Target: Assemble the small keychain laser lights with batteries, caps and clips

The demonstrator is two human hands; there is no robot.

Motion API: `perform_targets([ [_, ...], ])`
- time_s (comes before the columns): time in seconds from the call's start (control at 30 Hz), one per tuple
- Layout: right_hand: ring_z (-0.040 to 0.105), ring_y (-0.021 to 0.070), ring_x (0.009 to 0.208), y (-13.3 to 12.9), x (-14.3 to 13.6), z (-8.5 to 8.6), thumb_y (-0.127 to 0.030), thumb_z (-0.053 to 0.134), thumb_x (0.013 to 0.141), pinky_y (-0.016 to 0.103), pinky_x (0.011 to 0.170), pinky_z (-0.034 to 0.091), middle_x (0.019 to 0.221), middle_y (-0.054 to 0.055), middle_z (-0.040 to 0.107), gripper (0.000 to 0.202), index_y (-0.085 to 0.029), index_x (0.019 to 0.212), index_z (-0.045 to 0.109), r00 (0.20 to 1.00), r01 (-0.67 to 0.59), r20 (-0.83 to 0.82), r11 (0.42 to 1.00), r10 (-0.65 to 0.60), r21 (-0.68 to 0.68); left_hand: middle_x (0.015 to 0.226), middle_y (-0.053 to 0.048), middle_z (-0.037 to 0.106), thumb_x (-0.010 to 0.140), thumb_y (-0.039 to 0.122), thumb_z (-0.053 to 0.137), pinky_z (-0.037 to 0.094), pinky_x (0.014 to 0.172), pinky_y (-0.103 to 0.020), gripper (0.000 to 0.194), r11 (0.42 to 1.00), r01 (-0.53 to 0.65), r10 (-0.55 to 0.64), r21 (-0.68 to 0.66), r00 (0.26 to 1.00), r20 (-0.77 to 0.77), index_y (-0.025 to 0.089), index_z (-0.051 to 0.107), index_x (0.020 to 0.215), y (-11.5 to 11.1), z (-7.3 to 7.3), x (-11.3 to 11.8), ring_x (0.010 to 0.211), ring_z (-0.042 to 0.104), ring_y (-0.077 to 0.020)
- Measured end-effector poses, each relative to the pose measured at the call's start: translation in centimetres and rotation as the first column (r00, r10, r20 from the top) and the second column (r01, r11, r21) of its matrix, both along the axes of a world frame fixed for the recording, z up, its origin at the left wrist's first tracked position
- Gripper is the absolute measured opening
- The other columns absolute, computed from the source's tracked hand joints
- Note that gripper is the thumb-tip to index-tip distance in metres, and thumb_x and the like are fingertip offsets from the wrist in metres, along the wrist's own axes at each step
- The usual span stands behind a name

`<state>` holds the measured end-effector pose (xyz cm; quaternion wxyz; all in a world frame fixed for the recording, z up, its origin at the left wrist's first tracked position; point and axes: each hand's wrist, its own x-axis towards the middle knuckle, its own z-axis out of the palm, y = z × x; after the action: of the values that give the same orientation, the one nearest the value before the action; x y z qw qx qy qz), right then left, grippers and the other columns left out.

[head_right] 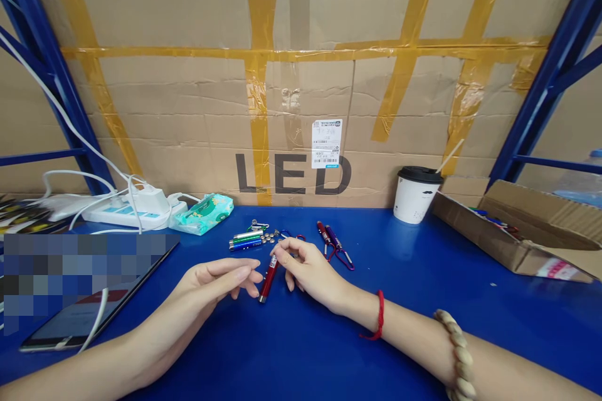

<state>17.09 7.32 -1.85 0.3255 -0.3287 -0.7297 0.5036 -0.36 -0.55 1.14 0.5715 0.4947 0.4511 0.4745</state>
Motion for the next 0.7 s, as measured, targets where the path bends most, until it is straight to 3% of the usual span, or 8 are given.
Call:
perform_targets([
  [0.27,0.034,0.0057,0.038,0.11,0.00,-0.13,-0.058,0.043,0.085,0.018,0.038,0.024,0.046,-0.008,0.043,0.042,-0.016,0.089,0.051,1.000,0.004,0.008,1.000,-0.004,0.014,0.075,-0.001,0.071,0.072,0.032,0.071,0.042,0.080,-0.025,0.023,0.999,0.012,-0.012,-0.043,1.000,0.002,0.021,0.072,0.093,-0.06,-0.17,0.10,0.079,0.061,-0.0150],
  [0.53,0.035,0.0059,0.038,0.12,0.05,-0.28,-0.058,0.041,0.085,0.018,0.038,0.024,0.047,-0.008,0.043,0.043,-0.017,0.088,0.051,1.000,0.004,0.020,1.000,-0.004,0.022,0.071,-0.003,0.070,0.075,0.039,0.066,0.037,0.071,-0.026,0.023,1.000,0.021,-0.023,-0.021,0.993,-0.117,0.017,0.072,0.069,0.05,-0.65,0.27,0.074,0.057,-0.0159],
  [0.7,0.036,0.0061,0.039,0.21,0.05,-0.48,-0.059,0.042,0.085,0.019,0.038,0.023,0.047,-0.007,0.043,0.043,-0.017,0.088,0.051,0.999,0.011,0.038,0.999,-0.013,0.043,0.063,-0.001,0.067,0.071,0.040,0.069,0.036,0.068,-0.025,0.027,1.000,0.021,-0.022,-0.008,0.996,-0.091,0.017,0.066,0.057,-0.20,-0.85,0.45,0.068,0.055,-0.0152],
])
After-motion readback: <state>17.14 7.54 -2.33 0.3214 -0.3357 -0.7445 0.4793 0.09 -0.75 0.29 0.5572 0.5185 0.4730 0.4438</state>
